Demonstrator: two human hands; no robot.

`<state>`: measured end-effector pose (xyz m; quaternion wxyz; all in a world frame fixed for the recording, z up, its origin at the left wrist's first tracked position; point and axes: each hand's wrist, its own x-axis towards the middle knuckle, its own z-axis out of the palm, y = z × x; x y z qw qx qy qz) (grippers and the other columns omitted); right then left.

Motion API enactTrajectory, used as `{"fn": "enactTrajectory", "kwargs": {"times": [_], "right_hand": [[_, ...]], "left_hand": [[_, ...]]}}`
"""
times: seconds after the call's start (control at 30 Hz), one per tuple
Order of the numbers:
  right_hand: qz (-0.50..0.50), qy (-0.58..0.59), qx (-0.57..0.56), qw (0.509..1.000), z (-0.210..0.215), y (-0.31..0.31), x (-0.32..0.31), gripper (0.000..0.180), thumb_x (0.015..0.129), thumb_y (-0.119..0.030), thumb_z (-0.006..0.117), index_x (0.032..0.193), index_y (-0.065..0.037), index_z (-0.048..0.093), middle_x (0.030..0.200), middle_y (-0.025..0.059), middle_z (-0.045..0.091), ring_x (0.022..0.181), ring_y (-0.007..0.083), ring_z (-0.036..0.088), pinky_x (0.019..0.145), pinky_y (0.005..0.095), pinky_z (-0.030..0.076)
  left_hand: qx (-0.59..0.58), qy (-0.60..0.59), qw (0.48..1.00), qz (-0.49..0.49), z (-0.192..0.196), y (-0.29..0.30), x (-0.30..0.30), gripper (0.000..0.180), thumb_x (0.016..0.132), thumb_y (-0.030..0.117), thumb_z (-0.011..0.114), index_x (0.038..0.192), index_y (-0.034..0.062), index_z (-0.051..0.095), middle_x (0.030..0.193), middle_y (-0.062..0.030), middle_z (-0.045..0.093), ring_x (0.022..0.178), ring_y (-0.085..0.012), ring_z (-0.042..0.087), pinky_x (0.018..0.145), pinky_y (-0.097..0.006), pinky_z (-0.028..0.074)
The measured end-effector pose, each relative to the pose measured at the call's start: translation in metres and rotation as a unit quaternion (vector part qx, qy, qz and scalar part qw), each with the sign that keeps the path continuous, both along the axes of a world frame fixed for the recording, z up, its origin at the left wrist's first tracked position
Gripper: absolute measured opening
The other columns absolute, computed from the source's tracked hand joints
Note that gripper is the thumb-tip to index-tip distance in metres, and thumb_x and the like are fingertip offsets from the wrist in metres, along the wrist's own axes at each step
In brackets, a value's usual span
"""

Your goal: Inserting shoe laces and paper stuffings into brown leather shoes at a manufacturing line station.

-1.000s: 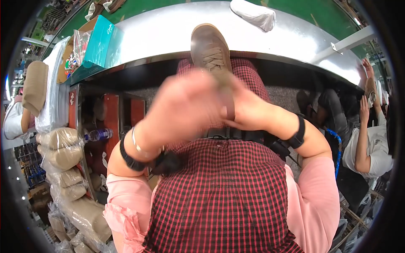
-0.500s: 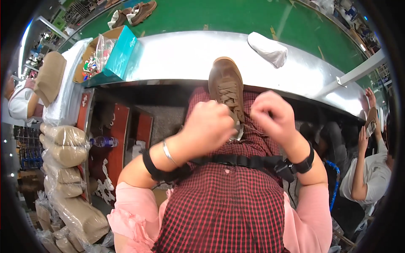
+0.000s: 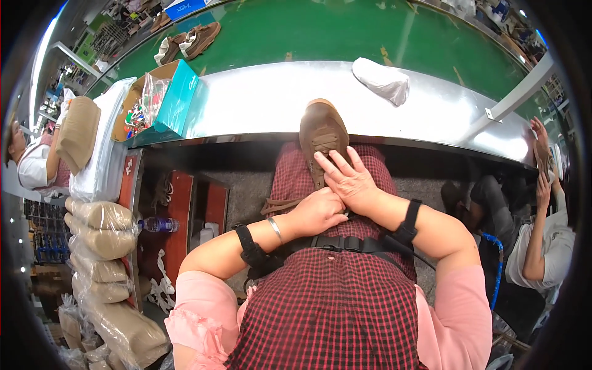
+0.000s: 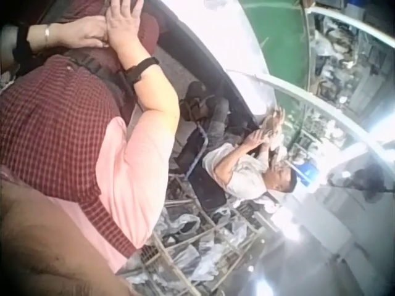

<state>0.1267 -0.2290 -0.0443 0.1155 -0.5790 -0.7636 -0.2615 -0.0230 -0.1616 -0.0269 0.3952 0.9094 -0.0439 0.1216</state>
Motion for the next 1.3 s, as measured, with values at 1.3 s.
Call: {"fn": "enactTrajectory", "kwargs": {"times": [1.3], "right_hand": [[-0.01,0.322,0.037,0.946,0.02,-0.01,0.003,0.051,0.069,-0.008,0.062,0.118,-0.007,0.048,0.124,0.0138,0.052,0.095,0.0282,0.057,0.079,0.0394,0.046]], "left_hand": [[0.399,-0.143,0.884,0.197,-0.009,0.02,0.011,0.045,0.072,0.02,0.064,0.115,0.0099,0.057,0.127,-0.0094,0.049,0.121,-0.0303,0.043,0.101,-0.046,0.034]]}}
